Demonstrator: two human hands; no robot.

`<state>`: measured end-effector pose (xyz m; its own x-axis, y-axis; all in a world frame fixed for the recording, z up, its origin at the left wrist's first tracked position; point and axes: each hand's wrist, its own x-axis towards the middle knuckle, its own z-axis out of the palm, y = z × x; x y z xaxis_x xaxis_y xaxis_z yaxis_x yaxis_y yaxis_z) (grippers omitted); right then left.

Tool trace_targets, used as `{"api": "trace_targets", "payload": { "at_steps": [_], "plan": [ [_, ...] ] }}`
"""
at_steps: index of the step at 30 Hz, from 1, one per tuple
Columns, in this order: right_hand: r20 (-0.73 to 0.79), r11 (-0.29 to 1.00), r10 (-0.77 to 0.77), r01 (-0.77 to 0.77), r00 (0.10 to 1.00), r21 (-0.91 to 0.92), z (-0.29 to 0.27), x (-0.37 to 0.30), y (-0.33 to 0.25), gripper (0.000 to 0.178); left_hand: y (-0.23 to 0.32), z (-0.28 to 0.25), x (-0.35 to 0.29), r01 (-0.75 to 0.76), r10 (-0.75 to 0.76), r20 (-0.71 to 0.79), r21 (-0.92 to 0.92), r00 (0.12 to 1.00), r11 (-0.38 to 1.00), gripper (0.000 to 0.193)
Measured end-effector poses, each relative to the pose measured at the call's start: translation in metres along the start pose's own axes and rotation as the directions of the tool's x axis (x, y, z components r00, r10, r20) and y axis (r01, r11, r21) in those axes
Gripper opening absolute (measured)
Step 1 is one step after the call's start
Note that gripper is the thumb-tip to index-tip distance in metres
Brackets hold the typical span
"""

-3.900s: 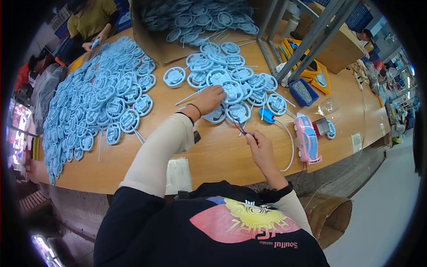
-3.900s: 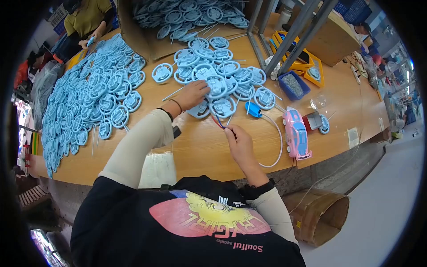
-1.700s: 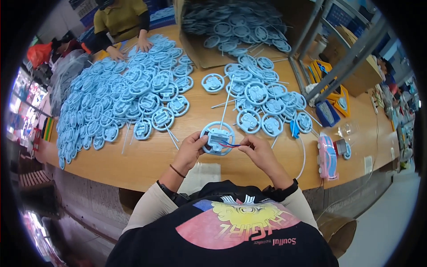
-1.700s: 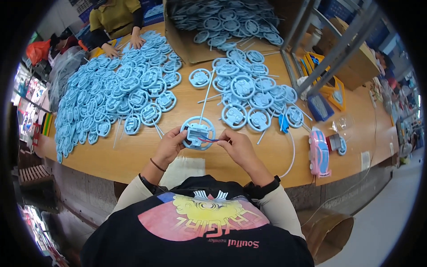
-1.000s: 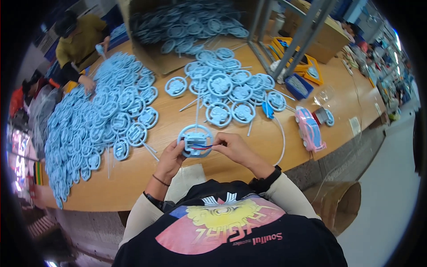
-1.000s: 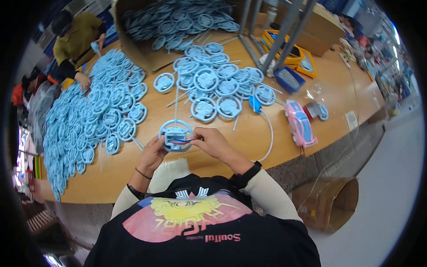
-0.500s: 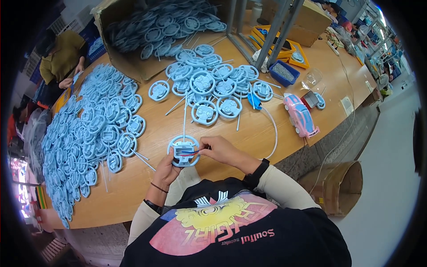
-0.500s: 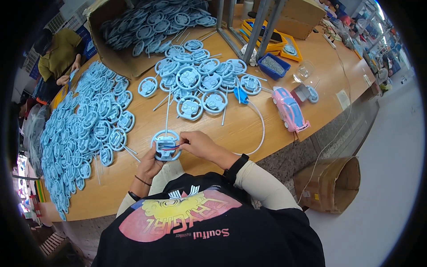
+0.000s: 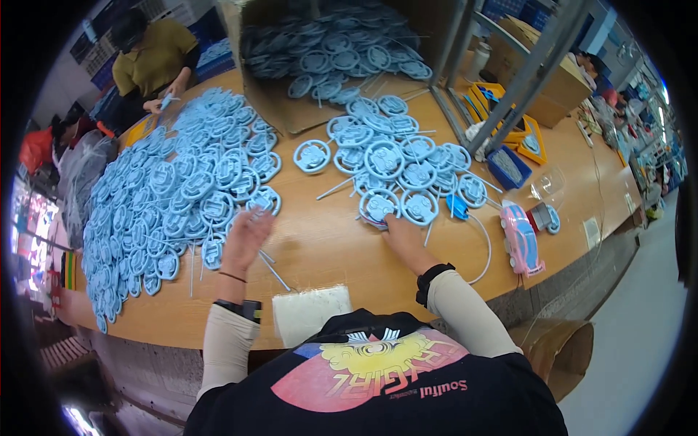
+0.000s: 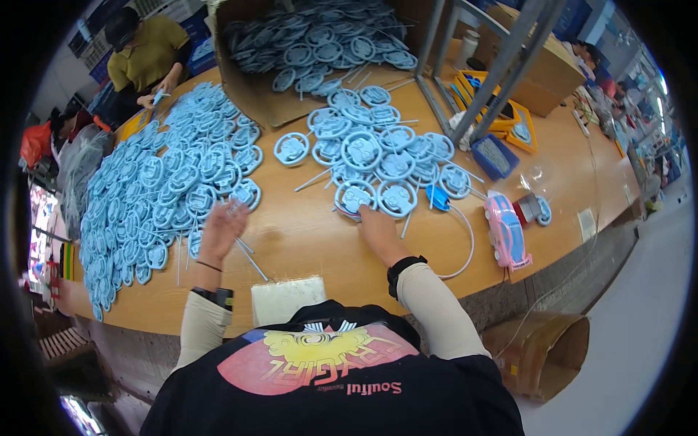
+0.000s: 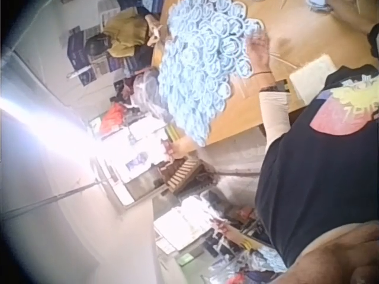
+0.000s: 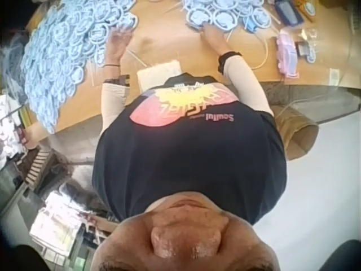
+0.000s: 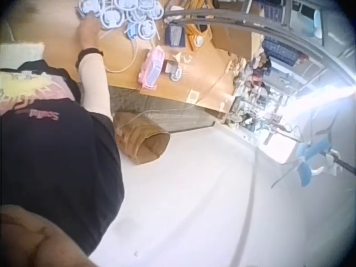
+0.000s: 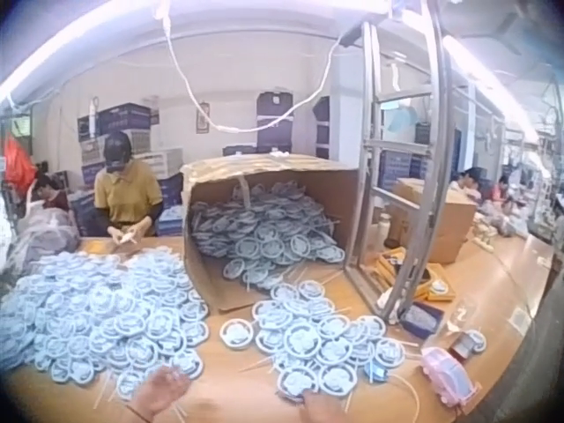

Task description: The recorder is assembling blue plastic toy components, likely handheld fans or light-up toys, by fitting internal electronic parts and wires into circular frames at a factory workbench.

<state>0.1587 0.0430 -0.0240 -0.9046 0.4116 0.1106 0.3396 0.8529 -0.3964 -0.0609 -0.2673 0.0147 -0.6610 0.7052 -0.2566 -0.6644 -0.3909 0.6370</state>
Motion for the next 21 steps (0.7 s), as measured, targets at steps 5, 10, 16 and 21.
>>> {"api": "trace_targets", "payload": {
  "at_steps": [5,10,16,21],
  "plan": [
    [0.005,0.994,0.004,-0.005,1.000,0.109,-0.018,0.009,-0.030,0.020,-0.081,0.039,0.004,0.366,-0.376,-0.039,0.341,0.926,0.866,0.047],
    [-0.075,0.798,0.036,0.016,0.997,0.602,-0.062,0.016,-0.085,0.023,-0.110,0.099,0.002,0.536,-0.600,0.250,0.281,0.760,0.796,0.056],
    [-0.200,0.416,-0.096,0.222,0.975,0.882,-0.063,-0.005,-0.114,0.026,-0.101,0.134,0.004,0.166,-0.099,0.300,-0.206,0.949,0.964,0.040],
    [0.134,0.742,-0.153,0.024,0.979,0.670,-0.088,-0.017,-0.099,0.025,-0.057,0.117,-0.006,-0.056,0.054,0.172,0.005,0.984,0.998,0.032]
  ]
}}
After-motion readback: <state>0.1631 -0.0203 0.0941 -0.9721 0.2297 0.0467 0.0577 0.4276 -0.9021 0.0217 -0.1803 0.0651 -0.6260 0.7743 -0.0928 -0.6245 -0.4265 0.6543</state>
